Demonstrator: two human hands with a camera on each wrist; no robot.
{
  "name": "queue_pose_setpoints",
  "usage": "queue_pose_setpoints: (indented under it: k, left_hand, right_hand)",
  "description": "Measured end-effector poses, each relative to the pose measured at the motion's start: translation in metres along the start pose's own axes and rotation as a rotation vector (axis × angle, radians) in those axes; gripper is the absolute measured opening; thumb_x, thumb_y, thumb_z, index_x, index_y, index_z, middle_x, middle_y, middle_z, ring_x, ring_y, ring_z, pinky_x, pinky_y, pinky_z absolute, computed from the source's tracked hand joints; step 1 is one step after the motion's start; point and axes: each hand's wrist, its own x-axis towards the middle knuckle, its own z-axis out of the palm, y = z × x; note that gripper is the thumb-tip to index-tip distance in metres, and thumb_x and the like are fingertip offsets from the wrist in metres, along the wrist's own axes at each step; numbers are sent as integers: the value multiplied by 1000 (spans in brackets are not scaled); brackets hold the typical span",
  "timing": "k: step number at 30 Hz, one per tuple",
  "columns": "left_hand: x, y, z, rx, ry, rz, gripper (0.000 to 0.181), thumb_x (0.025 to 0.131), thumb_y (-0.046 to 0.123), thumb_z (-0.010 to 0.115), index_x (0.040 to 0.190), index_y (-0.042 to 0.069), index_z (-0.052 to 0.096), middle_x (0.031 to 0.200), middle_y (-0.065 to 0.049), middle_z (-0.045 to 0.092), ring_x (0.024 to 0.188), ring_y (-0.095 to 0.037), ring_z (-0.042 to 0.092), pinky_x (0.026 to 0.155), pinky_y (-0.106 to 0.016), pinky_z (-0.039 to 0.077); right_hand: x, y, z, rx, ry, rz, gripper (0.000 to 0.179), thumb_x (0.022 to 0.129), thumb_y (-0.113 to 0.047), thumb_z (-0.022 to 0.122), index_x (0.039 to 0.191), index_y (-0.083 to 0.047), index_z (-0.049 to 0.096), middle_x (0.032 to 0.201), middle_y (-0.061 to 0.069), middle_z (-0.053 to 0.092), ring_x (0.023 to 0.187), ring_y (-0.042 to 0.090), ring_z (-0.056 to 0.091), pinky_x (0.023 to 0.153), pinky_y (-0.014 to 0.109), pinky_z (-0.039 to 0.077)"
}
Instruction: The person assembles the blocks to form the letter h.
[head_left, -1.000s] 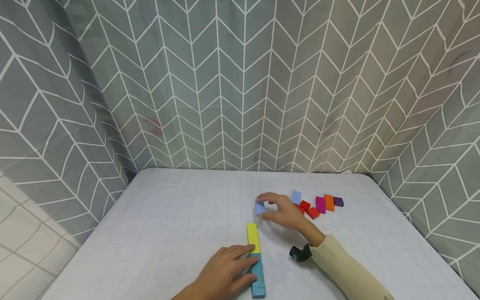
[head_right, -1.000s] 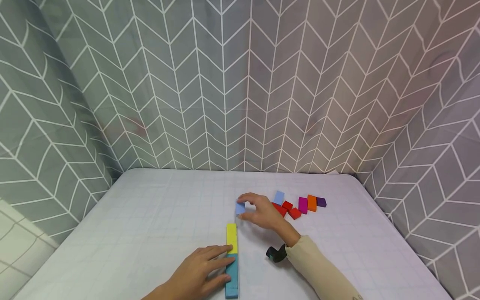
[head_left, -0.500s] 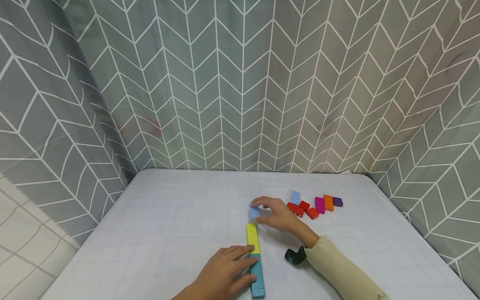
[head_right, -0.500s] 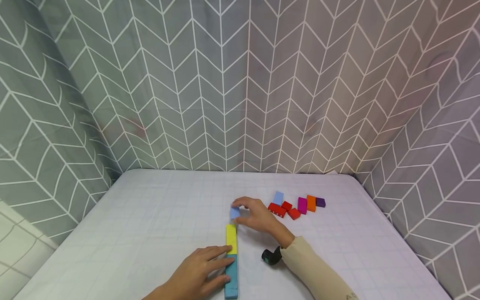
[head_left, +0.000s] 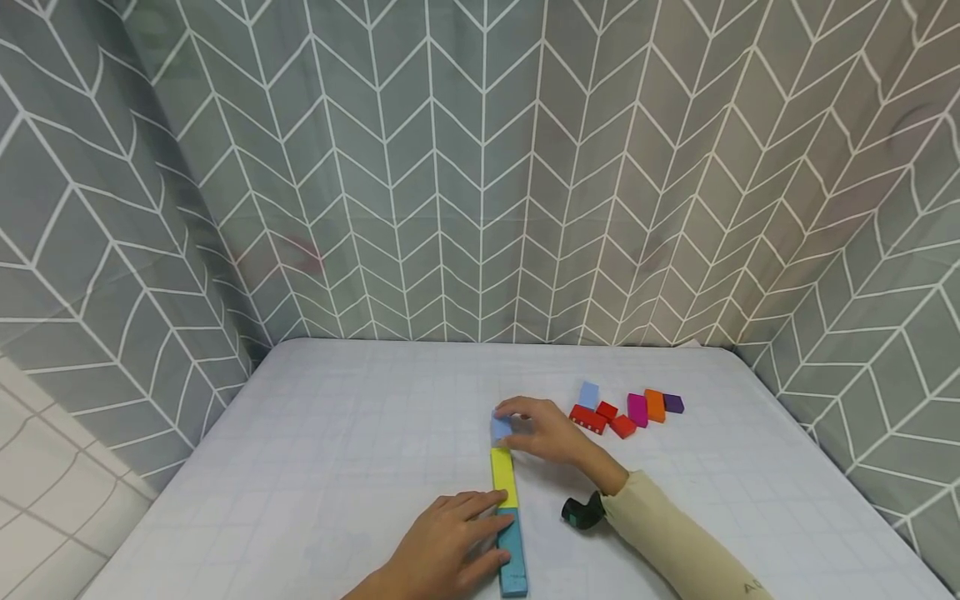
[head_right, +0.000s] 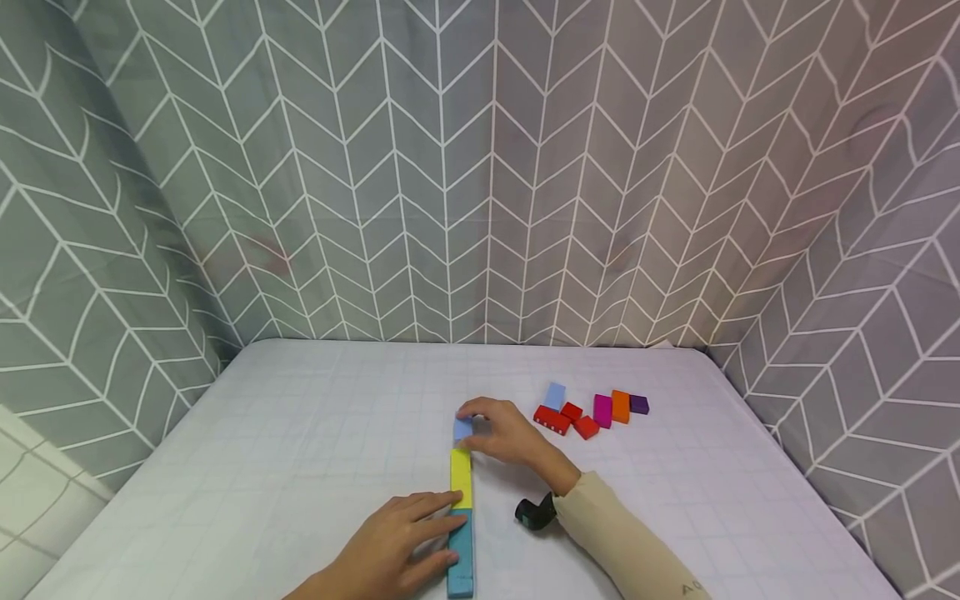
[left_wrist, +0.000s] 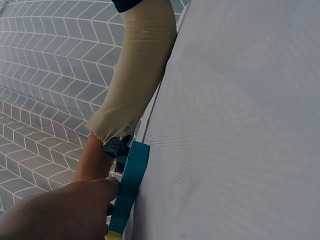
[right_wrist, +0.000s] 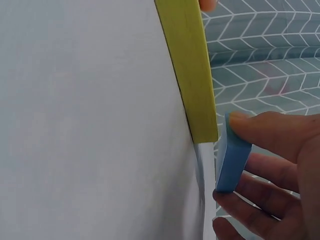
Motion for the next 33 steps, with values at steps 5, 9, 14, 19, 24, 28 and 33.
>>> queue_pose_setpoints:
  k: [5,9,14,19,24,28,33]
  left_hand:
    - [0,0,0,3,15,8,48,106,55,52,138,23,70,148,1,57,131,-17,56,97,-45,54]
    - [-1,0,0,-5,15,9,48,107,54,52,138,22,69,148,1,57,131,-17,56,97,-45,54]
    - [-1,0,0,-16,-2,1,48,107,54,52,138,22,69,148,1,57,131,-17,56,97,-45,53]
    - [-1,0,1,-20,1,-1,48,106,54,53,138,22,69,148,1,57,131,-17,56,97,-45,53]
    - [-1,-1,2,-19,0,6,48,107,55,52,138,22,69,148,1,57,131,-17,56,97,-44,54]
    - [0,-1,2,-9,21,11,46,107,53,53,137,23,70,148,2,57,131,-17,56,97,-45,54]
    - [0,0,0,-14,13,0,46,107,54,52,137,24,69,148,2,57,131,-17,56,98,-45,53]
  right_hand:
    - [1,2,4,-10,-3,3,35,91,-11,81,124,-3,71,130,11,68,120,29,63,103,49,51]
    - [0,3,6,-20,-20,45,35,91,-12,81,124,-5,71,132,8,68,122,27,61,106,48,48]
    - [0,3,7,-18,-42,77,36,92,-12,81,126,-7,71,133,7,67,127,27,59,109,48,46]
    - [0,1,8,-21,-48,82,37,93,-14,81,127,-6,70,134,8,67,127,28,59,109,50,46]
    - [0,2,7,-31,-65,73,38,93,-15,80,129,-6,70,136,9,66,128,29,59,108,49,46]
    - [1,3,6,-48,-58,64,38,93,-15,81,128,-6,71,135,8,66,129,28,58,109,49,45]
    - [2,5,6,-43,-66,64,37,94,-16,80,129,-7,71,136,8,66,131,28,57,110,50,45]
